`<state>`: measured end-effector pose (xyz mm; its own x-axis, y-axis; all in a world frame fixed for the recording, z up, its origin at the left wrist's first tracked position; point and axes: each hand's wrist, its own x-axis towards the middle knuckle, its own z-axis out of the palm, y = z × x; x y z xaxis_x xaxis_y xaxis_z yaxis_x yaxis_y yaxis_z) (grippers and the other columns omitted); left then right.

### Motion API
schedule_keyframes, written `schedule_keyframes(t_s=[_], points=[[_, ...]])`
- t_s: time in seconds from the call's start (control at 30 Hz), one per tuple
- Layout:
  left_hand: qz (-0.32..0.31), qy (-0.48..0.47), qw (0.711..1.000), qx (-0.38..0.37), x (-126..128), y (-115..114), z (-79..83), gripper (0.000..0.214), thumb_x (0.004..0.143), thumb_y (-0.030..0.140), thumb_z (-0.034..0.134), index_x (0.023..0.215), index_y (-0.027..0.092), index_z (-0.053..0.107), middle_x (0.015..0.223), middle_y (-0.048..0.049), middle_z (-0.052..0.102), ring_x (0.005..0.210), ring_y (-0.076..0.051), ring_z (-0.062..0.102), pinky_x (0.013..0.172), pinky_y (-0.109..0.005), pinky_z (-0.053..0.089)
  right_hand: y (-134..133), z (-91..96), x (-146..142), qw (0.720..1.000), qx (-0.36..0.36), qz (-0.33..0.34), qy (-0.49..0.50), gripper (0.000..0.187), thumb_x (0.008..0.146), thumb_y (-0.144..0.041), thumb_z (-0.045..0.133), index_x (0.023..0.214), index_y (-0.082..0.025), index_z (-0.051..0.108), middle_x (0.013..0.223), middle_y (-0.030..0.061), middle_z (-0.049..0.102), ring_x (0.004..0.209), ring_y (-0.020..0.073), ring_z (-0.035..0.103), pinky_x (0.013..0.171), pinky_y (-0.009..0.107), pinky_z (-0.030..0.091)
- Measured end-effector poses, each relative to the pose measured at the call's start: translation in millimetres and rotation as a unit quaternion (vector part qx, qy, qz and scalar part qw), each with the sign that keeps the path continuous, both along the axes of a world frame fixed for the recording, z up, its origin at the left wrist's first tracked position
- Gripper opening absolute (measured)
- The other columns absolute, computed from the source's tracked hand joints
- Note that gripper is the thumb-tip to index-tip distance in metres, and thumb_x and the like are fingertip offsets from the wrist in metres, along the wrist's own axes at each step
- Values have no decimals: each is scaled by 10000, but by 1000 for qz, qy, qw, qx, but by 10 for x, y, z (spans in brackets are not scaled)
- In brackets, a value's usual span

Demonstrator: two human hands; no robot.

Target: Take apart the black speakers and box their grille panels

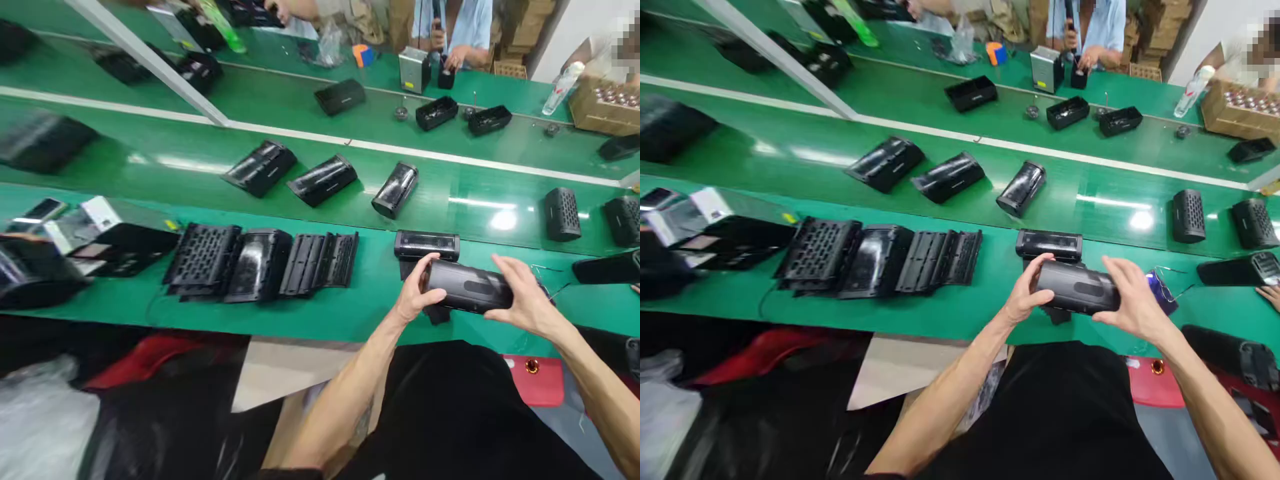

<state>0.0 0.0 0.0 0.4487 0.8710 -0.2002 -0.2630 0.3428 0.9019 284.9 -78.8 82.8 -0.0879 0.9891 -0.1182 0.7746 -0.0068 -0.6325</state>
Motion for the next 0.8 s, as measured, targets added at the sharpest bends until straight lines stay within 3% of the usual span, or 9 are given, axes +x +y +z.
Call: schedule_keyframes(t_s=[0.1, 0.2, 0.3, 0.47, 0.63, 0.8], points=[[12, -16, 1000, -17, -74, -80, -72, 990, 655, 569, 925, 1497, 197, 561, 1332, -122, 669, 1204, -363, 632, 1040, -417, 498, -259, -218, 101, 987, -59, -89, 124, 1183, 772, -797, 823, 1706, -283, 309, 1671, 198, 446, 1521, 445, 465, 1257, 637, 383], [-47, -9, 998, -37, -150, -120, -84, 1100, 653, 550, 946, 1588, 219, 471, 1438, -145, 630, 1295, -395, 609, 1087, -439, 487, -420, -352, 56, 963, -83, -150, 209, 1037, 800, -801, 788, 1613, -275, 414, 1574, 179, 552, 1384, 404, 591, 1188, 578, 471], [-83, 14, 995, -45, -205, -154, -62, 1169, 656, 495, 965, 1643, 248, 389, 1449, -137, 623, 1307, -393, 606, 1105, -453, 480, -501, -371, -50, 953, -84, -180, 227, 890, 808, -759, 806, 1496, -274, 517, 1540, 151, 571, 1356, 381, 595, 1154, 517, 504], [-49, 20, 997, -54, -183, -315, -84, 1082, 635, 505, 947, 1571, 246, 468, 1297, -93, 681, 1188, -351, 629, 1038, -422, 495, -652, -304, -99, 945, -110, -180, 249, 956, 761, -727, 860, 1520, -281, 488, 1509, 134, 566, 1301, 367, 604, 1097, 482, 530], [-18, 42, 995, -88, -90, -452, -222, 1025, 646, 489, 926, 1543, 242, 495, 1220, -65, 697, 1159, -331, 631, 1056, -418, 474, -731, -392, -117, 932, -125, -226, 256, 785, 808, -704, 823, 1419, -297, 546, 1345, 99, 613, 1173, 329, 633, 1018, 465, 557], [-89, 48, 990, -95, -157, -364, -211, 1092, 683, 522, 926, 1604, 249, 405, 1382, -113, 637, 1263, -360, 610, 1112, -446, 456, -709, -523, -43, 919, -183, -210, 279, 840, 780, -728, 835, 1434, -312, 511, 1387, 101, 601, 1198, 335, 631, 1032, 478, 557]])
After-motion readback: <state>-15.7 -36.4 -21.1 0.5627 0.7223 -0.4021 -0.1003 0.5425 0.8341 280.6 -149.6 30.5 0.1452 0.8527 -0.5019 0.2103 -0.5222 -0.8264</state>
